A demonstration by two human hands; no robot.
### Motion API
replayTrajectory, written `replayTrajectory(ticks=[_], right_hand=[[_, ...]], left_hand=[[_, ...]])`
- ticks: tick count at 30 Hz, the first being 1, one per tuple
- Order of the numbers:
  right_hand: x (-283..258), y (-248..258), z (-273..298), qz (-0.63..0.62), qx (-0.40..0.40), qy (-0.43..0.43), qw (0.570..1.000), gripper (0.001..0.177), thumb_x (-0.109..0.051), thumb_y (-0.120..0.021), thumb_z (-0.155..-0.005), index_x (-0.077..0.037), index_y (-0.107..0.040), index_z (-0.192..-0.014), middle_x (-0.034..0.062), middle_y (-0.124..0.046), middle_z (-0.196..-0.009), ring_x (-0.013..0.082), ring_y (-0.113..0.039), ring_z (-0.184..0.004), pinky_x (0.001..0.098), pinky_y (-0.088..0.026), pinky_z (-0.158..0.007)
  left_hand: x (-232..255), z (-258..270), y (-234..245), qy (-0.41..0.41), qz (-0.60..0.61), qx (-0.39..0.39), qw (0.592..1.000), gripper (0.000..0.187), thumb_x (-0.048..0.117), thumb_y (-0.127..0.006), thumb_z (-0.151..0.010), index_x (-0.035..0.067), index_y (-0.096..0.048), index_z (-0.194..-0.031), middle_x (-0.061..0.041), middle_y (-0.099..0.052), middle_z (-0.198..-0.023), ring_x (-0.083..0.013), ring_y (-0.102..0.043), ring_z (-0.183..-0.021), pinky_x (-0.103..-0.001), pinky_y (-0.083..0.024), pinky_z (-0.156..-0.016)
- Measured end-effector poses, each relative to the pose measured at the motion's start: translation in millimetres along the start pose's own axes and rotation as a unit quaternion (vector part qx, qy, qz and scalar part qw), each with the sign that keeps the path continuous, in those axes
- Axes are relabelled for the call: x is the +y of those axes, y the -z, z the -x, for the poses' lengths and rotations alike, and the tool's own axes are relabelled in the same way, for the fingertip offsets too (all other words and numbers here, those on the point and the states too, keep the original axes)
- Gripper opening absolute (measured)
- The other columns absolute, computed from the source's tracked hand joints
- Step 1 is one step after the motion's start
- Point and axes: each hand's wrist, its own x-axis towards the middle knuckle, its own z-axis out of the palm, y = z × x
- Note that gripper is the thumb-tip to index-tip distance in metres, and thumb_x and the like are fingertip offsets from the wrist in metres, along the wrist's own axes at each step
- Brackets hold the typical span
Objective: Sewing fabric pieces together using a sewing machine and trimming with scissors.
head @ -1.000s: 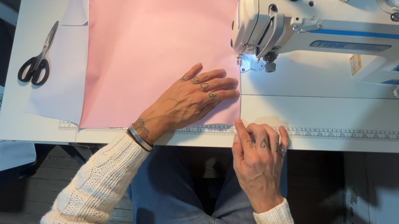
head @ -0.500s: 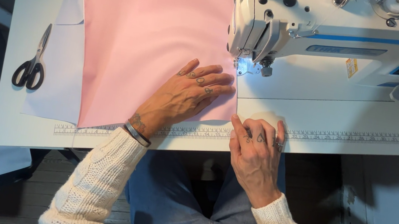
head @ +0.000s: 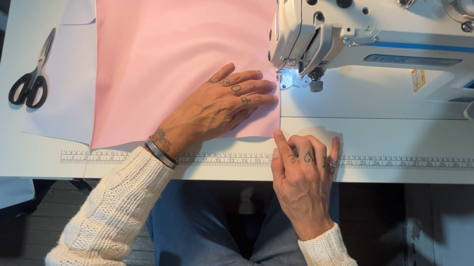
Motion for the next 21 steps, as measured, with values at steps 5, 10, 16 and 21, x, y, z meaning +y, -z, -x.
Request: replayTrajectory(ticks=[5,10,16,21], right_hand=[[1,-1,-4,0.005,-0.002,0.000,1.000,0.031,-0.020,-0.058,-0.107,-0.010,-0.072,-0.133,0.0041,-0.055,-0.098,0.0297,-0.058,-0.112,0.0727,-0.028,-0.114],[2,-3,-8,0.004,-0.004,0.000,1.000,0.031,-0.021,-0.058,-0.107,-0.010,-0.073,-0.132,0.0041,-0.055,-0.098,0.0298,-0.058,-0.112,0.0730,-0.029,-0.113],[1,0,-13,0.001,-0.010,-0.001,1.000,0.031,-0.021,-0.058,-0.107,-0.009,-0.073,-0.132,0.0042,-0.055,-0.098,0.0302,-0.058,-0.112,0.0735,-0.029,-0.113],[0,2,-18,0.012,-0.016,-0.004,1.000,0.032,-0.020,-0.058,-0.107,-0.010,-0.072,-0.134,0.0047,-0.055,-0.100,0.0304,-0.058,-0.114,0.0732,-0.030,-0.112]], left_hand=[[-5,-1,-4,0.001,0.001,-0.003,1.000,0.035,0.032,-0.044,-0.111,0.041,-0.062,-0.140,0.010,-0.059,-0.148,-0.0195,-0.051,-0.145,-0.055,-0.037,-0.120],[-7,-3,-2,0.006,0.003,-0.009,1.000,0.035,0.033,-0.045,-0.111,0.041,-0.062,-0.140,0.010,-0.059,-0.148,-0.0193,-0.050,-0.145,-0.055,-0.036,-0.120],[-12,-6,-4,0.006,0.011,-0.014,1.000,0.034,0.031,-0.047,-0.110,0.039,-0.061,-0.141,0.010,-0.058,-0.149,-0.0194,-0.049,-0.146,-0.056,-0.036,-0.120],[-13,-10,0,0.014,0.028,-0.020,0.999,0.033,0.031,-0.046,-0.111,0.037,-0.062,-0.139,0.009,-0.058,-0.149,-0.0207,-0.048,-0.146,-0.058,-0.036,-0.120]])
